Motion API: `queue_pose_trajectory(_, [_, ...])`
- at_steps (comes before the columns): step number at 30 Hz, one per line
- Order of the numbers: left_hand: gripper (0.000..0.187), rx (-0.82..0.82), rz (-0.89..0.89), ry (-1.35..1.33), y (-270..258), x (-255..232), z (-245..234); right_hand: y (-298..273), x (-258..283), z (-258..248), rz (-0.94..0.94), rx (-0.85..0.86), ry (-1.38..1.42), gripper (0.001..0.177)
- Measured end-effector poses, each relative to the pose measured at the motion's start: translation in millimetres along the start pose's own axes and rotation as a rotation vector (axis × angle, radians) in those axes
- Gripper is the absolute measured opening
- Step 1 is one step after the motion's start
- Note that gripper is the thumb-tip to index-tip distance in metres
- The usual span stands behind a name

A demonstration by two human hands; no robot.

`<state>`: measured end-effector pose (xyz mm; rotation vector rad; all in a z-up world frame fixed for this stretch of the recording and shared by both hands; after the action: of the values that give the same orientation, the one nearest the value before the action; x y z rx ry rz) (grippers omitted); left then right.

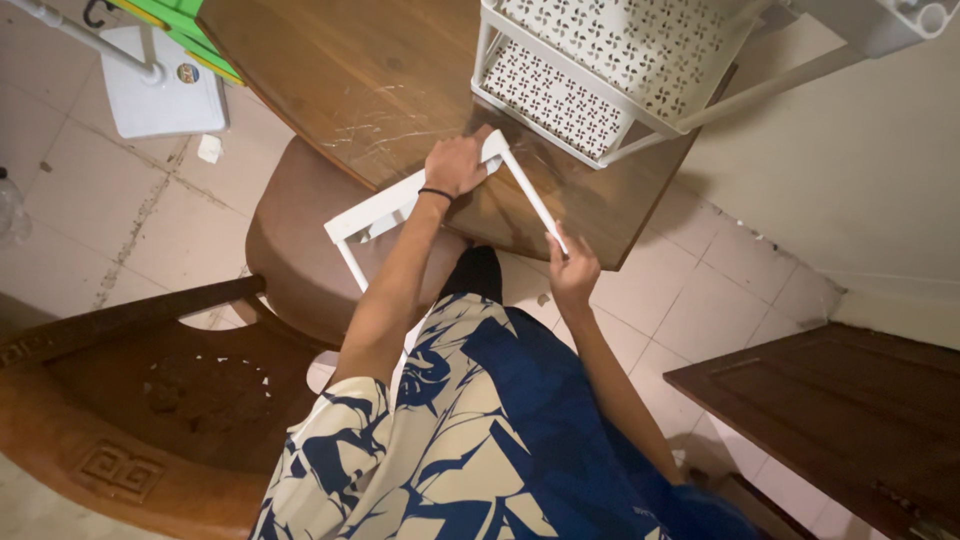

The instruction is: The person assembles a white plastic shoe rack by inserting perforated trays into the frame and attaching vertical support poles. They handle multiple trays and poles, fitting them together on a wooden table.

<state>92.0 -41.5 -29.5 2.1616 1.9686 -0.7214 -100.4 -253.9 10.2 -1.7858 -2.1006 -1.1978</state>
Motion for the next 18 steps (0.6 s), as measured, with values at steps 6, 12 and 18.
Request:
queue_pose_trajectory(6, [0.051, -0.002, -0.001, -0.002, 3, 2, 7, -19, -30, 23, 0.165, 0.024, 0.197, 0.033])
queue_pose_trajectory(12, [0.053, 0.012, -0.012, 0.017, -3, 2, 16, -33, -66, 45, 0.436, 0.111, 0.72, 0.041])
queue_pose_trajectory(18, [0.056, 0.034, -0.053, -0.018, 0, 2, 6, -14, -68, 40, 0.608, 0.215, 0.529, 0.042])
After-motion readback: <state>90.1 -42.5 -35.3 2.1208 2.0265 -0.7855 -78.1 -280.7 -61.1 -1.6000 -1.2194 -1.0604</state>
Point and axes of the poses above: each hand's wrist, its own y-axis towards the middle knuckle, its own z-axis out of the palm, x = y × z, the point moved 6 cm from there along y, towards the middle knuckle, and after that the axes turned 14 degrees about -z, right-handed, at the moved point
